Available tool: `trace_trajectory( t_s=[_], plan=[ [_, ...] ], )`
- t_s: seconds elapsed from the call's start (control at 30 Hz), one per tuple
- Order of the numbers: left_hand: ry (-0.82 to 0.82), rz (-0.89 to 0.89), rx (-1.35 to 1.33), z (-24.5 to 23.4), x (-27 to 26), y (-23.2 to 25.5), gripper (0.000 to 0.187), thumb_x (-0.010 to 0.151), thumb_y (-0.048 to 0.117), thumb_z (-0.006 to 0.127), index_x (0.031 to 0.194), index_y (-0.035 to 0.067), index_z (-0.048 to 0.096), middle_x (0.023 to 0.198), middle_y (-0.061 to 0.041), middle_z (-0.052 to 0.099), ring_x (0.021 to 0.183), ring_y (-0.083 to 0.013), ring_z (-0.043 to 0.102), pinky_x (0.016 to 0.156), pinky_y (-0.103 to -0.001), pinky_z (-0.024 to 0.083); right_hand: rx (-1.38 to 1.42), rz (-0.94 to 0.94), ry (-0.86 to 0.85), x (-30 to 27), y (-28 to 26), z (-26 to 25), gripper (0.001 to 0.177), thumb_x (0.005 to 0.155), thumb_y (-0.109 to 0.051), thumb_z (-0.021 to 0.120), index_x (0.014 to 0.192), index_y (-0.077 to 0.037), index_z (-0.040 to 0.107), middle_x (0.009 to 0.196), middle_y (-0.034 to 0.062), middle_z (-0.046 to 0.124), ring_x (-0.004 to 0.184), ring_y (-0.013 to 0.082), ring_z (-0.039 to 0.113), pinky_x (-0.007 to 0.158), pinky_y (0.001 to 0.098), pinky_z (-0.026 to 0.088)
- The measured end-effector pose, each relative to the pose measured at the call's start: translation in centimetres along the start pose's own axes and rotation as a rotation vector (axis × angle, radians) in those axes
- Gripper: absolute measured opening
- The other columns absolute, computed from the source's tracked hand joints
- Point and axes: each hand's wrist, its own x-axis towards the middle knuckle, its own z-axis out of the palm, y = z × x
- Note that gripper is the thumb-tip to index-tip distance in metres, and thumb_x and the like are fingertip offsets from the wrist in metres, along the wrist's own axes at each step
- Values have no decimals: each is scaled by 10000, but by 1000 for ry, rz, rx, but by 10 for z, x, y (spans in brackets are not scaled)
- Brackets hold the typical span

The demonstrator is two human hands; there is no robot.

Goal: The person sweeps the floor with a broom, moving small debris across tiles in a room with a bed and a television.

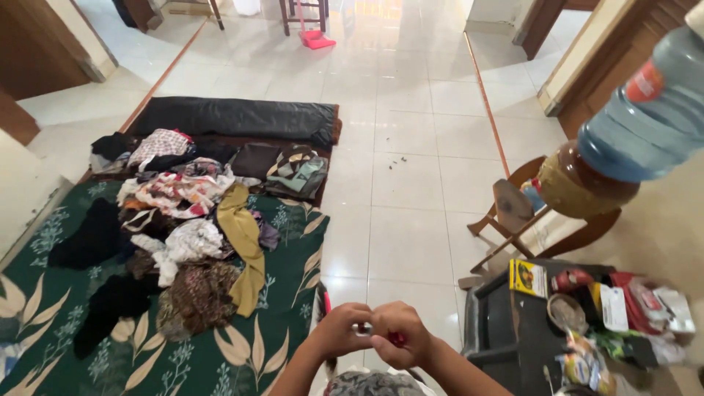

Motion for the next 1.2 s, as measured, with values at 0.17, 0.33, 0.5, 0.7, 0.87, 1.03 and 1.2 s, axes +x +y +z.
trace_trajectory(
  t_s=[0.17,0.33,0.5,0.7,0.87,1.03,1.2],
  plan=[
    [167,148,70,41,-82,19,223,741,151,839,928,60,757,907,-85,736,940,-264,657,825,-390,543,-133,260,-139,-32,-80,36,203,927,-150,707,801,-58,577,693,73,578,599,184,546,570,323,454],
    [225,183,238,92,-146,65,179,757,125,793,934,104,784,905,-55,779,900,-269,683,822,-387,536,-262,257,-111,-103,-165,53,448,985,-166,698,1350,-31,477,1116,133,690,1031,229,651,934,328,520],
    [29,125,425,154,-186,113,295,808,191,781,1098,136,773,906,-67,766,916,-273,674,830,-423,509,-11,811,108,-236,-204,73,672,977,-166,636,1560,-55,321,1102,109,683,1016,211,656,909,340,542],
    [-194,250,419,246,-209,187,293,853,249,770,1131,159,771,941,-32,773,936,-235,686,908,-409,500,738,1221,699,-375,-245,96,513,1005,-445,462,1302,-38,558,939,180,715,827,288,710,706,387,583],
    [-287,330,345,302,-259,228,239,903,272,760,1116,168,790,890,-22,768,940,-211,698,937,-382,516,903,1392,878,-467,-278,147,594,971,-570,388,1157,-47,600,923,77,699,808,205,706,600,298,533],
    [-218,494,227,341,-354,244,211,894,234,770,1077,130,769,961,-45,773,948,-231,699,956,-383,541,861,1407,899,-542,-276,229,357,1047,-418,495,1168,-94,584,966,58,660,802,159,639,630,282,550],
    [-170,455,93,369,-484,252,183,859,228,758,997,111,728,981,-70,750,949,-268,689,897,-395,542,880,1231,1115,-581,-292,345,306,1011,-294,456,1164,-75,606,1100,104,695,944,195,716,805,346,616]
  ],
)
